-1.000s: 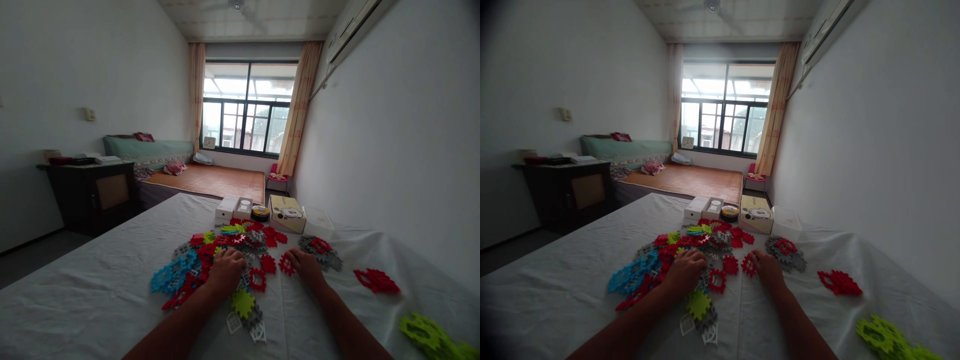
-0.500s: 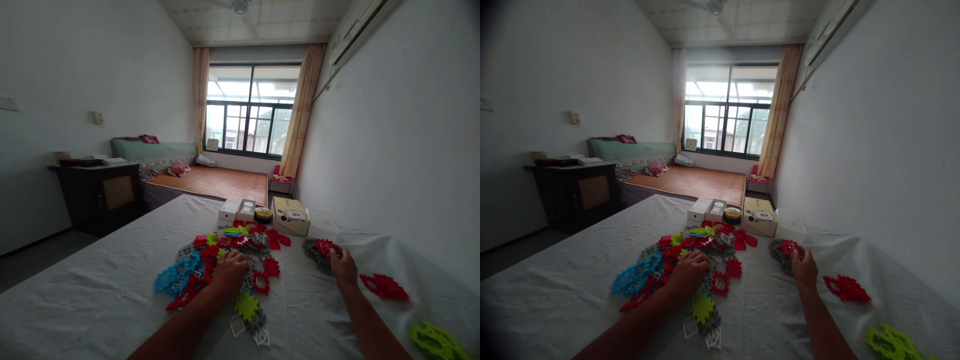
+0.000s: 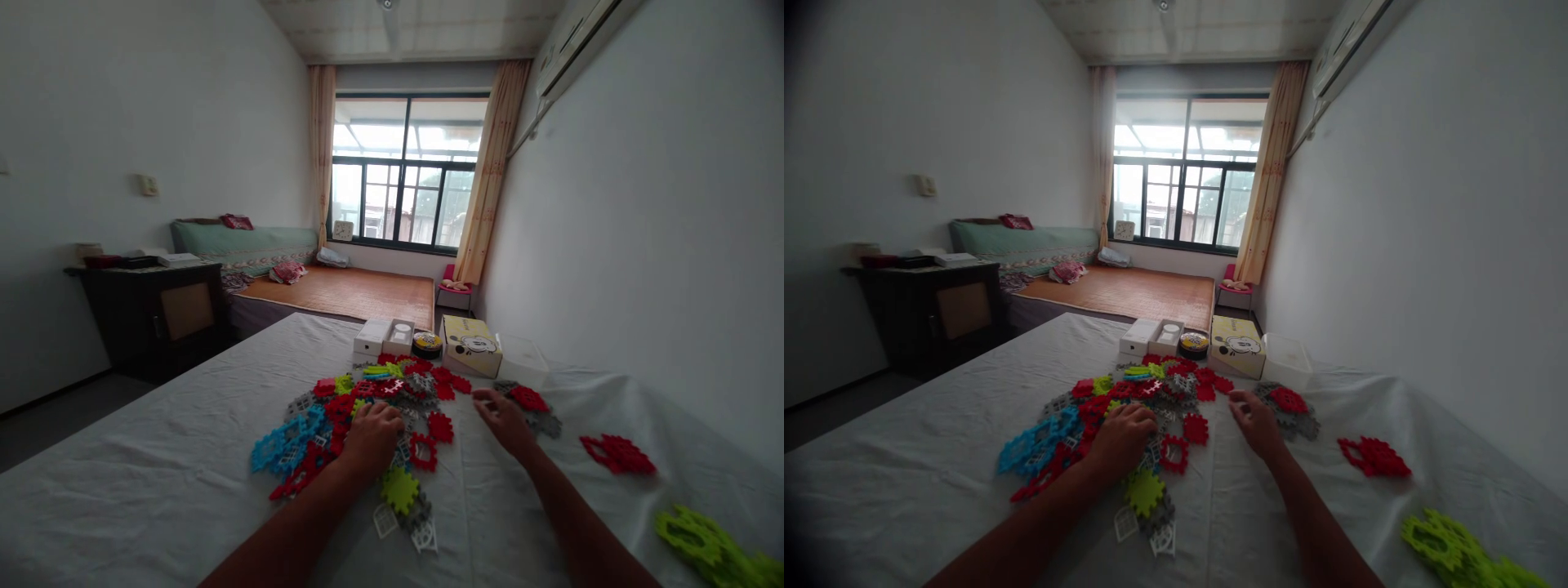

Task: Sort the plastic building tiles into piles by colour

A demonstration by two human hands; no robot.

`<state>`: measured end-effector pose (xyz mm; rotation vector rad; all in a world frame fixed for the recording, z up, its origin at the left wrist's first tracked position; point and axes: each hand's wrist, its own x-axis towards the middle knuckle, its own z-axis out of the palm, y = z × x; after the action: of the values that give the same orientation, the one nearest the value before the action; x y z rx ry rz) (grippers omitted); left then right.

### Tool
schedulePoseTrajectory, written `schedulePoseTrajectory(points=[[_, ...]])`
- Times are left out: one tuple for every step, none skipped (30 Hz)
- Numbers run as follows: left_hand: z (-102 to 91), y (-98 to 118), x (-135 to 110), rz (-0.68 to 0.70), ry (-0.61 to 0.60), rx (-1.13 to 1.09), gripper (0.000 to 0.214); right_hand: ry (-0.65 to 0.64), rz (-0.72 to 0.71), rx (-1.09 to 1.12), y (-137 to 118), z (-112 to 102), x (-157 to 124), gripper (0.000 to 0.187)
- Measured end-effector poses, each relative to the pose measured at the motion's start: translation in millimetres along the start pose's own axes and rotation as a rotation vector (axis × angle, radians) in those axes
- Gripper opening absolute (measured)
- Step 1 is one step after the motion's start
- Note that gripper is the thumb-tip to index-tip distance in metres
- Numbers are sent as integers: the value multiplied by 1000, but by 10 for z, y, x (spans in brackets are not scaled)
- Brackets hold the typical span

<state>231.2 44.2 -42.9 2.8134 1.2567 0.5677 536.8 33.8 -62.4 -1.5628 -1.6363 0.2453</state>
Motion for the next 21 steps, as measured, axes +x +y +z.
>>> schedulePoseTrajectory(points=[[2,0,0,0,4,0,17,-132,-54,23,-94,94,-37,36],[3,1,1,0,9,-1,17,-232,-105,24,-169,183,-75,38],[3,1,1,2,15,-1,16,-298,-156,5,-225,261,-110,42],[2,2,1,4,19,-2,16,-331,-201,-27,-262,324,-140,47],[0,3,1,6,22,-3,16,-342,-236,-68,-283,372,-161,51],[-2,4,1,7,22,-5,16,-345,-260,-108,-290,404,-173,52],[-5,4,1,7,21,-5,16,-347,-275,-139,-288,423,-178,49],[-8,5,1,8,19,-6,16,-349,-280,-157,-281,430,-176,43],[-11,5,2,8,17,-5,16,-351,-281,-163,-271,430,-171,37],[-14,5,2,7,16,-3,15,-349,-282,-159,-262,425,-164,33],[-16,5,2,7,16,-1,15,-338,-284,-150,-254,417,-156,32],[-18,6,2,7,15,0,15,-314,-283,-137,-246,406,-147,32],[-21,6,3,7,14,0,15,-283,-279,-124,-237,394,-136,31],[-23,6,4,7,10,0,16,-248,-268,-109,-224,377,-122,30],[-26,6,5,7,5,0,17,-205,-248,-90,-203,353,-101,29],[-29,6,6,7,-2,-1,17,-154,-214,-67,-171,318,-74,29],[-32,6,8,5,-8,-1,18,-93,-165,-41,-125,271,-41,31],[-35,6,9,3,-11,-1,19,-22,-106,-13,-62,209,-4,33],[-38,6,12,0,-12,-1,19,61,-38,14,19,133,32,37],[-41,6,14,-4,-12,-2,20,153,34,33,114,43,65,41],[-44,7,17,-7,-12,-3,21,256,110,36,221,-57,91,45]])
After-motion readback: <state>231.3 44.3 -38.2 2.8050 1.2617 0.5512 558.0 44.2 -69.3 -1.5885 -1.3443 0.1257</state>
